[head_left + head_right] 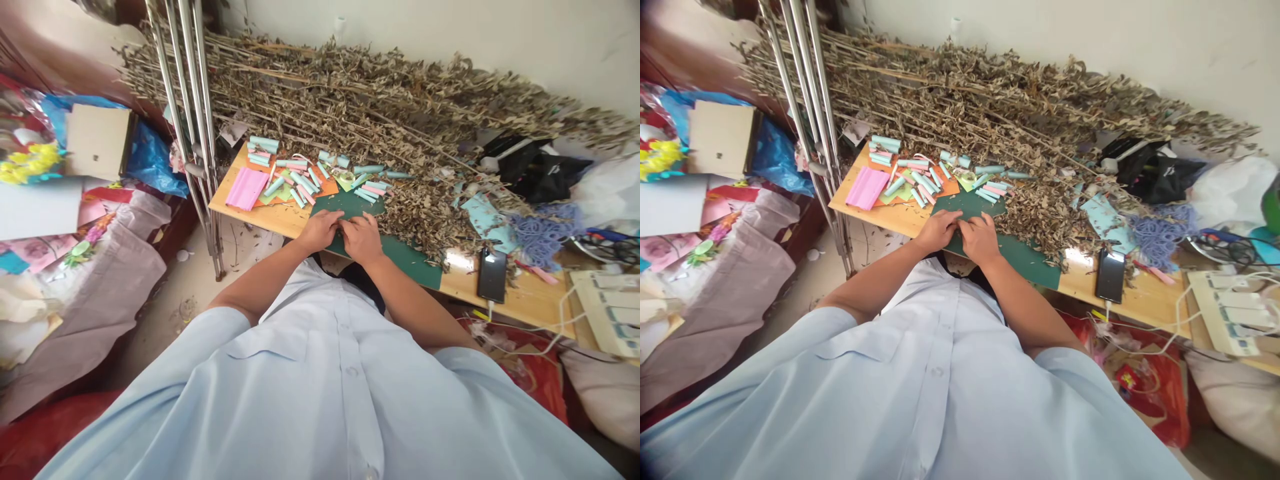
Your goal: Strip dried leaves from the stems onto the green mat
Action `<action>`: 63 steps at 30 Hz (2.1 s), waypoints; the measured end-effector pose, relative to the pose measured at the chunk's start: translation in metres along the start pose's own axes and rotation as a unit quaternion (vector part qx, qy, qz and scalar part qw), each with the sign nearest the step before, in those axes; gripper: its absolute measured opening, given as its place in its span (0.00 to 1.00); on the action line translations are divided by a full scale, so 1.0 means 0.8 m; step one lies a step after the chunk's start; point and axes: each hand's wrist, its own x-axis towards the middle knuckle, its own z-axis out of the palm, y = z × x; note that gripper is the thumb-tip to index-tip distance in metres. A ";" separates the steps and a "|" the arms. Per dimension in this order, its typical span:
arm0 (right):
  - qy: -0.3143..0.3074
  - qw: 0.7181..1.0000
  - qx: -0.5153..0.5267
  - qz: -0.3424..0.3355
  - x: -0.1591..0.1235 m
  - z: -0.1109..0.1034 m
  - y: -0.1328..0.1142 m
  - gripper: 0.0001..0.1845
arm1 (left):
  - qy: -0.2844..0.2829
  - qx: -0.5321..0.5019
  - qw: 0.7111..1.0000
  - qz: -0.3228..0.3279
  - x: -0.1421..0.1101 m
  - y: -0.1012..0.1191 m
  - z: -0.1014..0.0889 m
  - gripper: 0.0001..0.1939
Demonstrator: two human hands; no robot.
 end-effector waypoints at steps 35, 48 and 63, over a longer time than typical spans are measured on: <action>-0.040 0.981 0.177 0.061 -0.114 -0.027 -0.040 0.17 | 0.010 -0.013 1.000 -0.010 -0.003 0.007 -0.013 0.22; -0.073 0.977 0.197 0.042 -0.119 -0.015 -0.033 0.15 | -0.030 0.023 0.999 0.016 -0.020 0.030 -0.008 0.21; 0.054 0.984 0.051 0.165 -0.113 -0.030 -0.001 0.16 | -0.121 0.062 0.987 0.084 -0.002 0.045 -0.002 0.28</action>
